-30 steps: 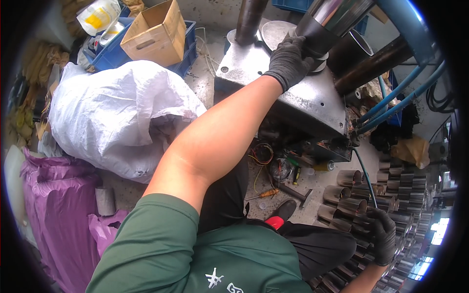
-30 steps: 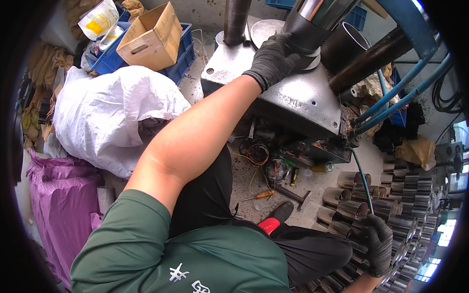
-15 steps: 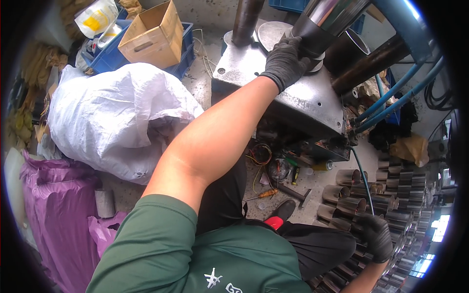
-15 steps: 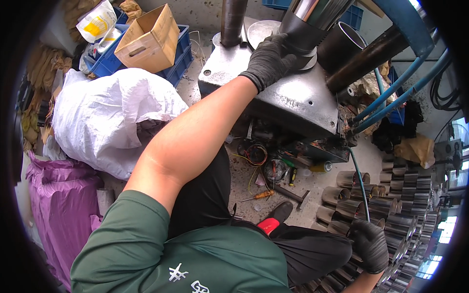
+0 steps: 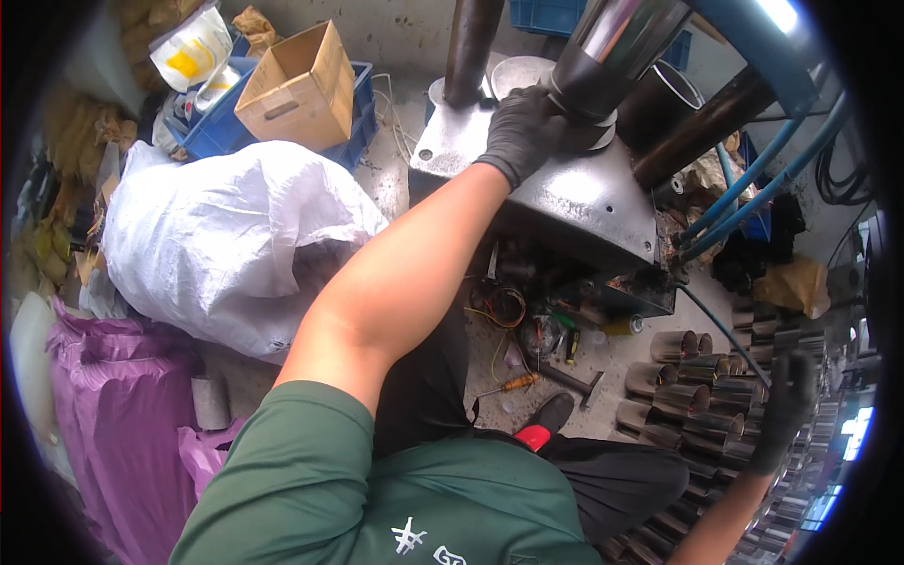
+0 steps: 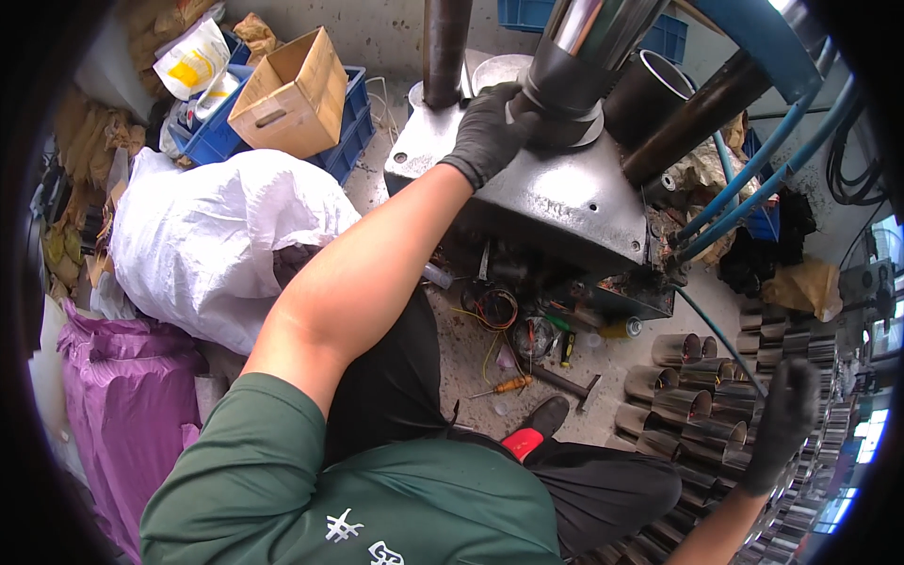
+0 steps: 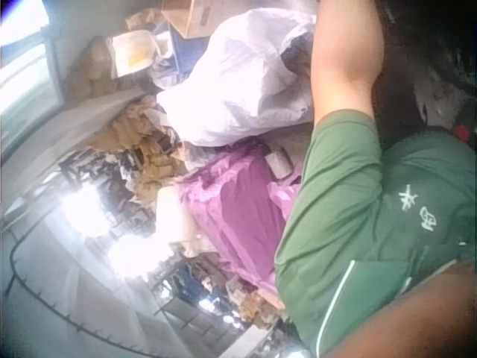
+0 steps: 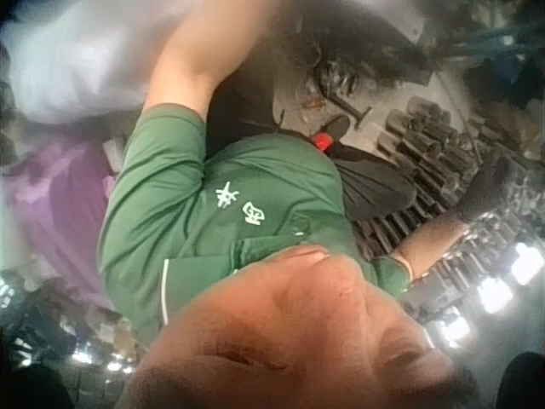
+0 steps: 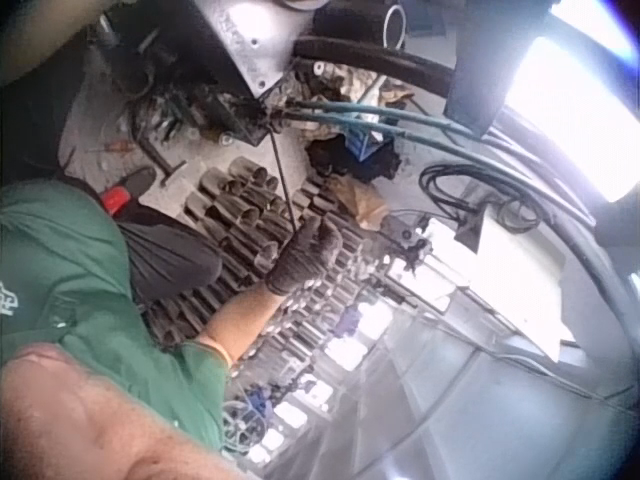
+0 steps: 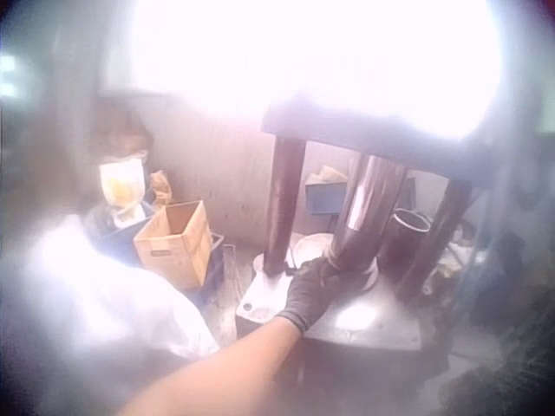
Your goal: The person places a metal cylinder into a press, then uses a screwdriver to secure wires inside a stator before placing the stator onto the press.
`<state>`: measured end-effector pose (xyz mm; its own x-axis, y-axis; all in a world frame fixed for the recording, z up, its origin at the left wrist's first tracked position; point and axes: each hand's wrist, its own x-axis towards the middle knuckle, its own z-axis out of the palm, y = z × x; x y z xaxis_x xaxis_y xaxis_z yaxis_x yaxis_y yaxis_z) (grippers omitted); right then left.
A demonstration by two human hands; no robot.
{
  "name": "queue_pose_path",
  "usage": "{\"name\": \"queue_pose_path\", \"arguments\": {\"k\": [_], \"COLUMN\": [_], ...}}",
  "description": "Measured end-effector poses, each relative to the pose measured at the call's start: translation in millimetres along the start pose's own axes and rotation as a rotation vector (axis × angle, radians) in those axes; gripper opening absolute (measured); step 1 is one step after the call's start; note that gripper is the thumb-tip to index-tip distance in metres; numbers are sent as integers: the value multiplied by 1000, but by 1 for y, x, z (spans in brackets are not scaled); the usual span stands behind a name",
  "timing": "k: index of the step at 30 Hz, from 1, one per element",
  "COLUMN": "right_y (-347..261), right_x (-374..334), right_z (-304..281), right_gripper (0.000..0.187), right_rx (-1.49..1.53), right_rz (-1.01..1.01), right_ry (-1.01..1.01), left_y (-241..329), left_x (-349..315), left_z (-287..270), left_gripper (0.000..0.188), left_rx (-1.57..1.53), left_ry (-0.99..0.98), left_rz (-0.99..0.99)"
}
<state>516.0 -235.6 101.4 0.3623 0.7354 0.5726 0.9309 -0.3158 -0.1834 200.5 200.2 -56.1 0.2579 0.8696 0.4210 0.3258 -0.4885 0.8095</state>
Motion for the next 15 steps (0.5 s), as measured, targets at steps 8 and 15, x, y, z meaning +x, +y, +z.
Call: {"name": "queue_pose_path", "arguments": {"k": [8,15], "right_y": [30,70], "right_x": [127,178], "right_z": [13,44], "right_gripper": [50,43], "right_rx": [-695,-329], "right_rz": [-564,-619], "right_ry": [84,358], "left_y": [-100,-139], "left_x": [-1,-15], "left_z": [-66,-84], "left_gripper": [44,53], "left_rx": [302,353], "left_ry": [454,194], "left_rz": [-117,-381]}}
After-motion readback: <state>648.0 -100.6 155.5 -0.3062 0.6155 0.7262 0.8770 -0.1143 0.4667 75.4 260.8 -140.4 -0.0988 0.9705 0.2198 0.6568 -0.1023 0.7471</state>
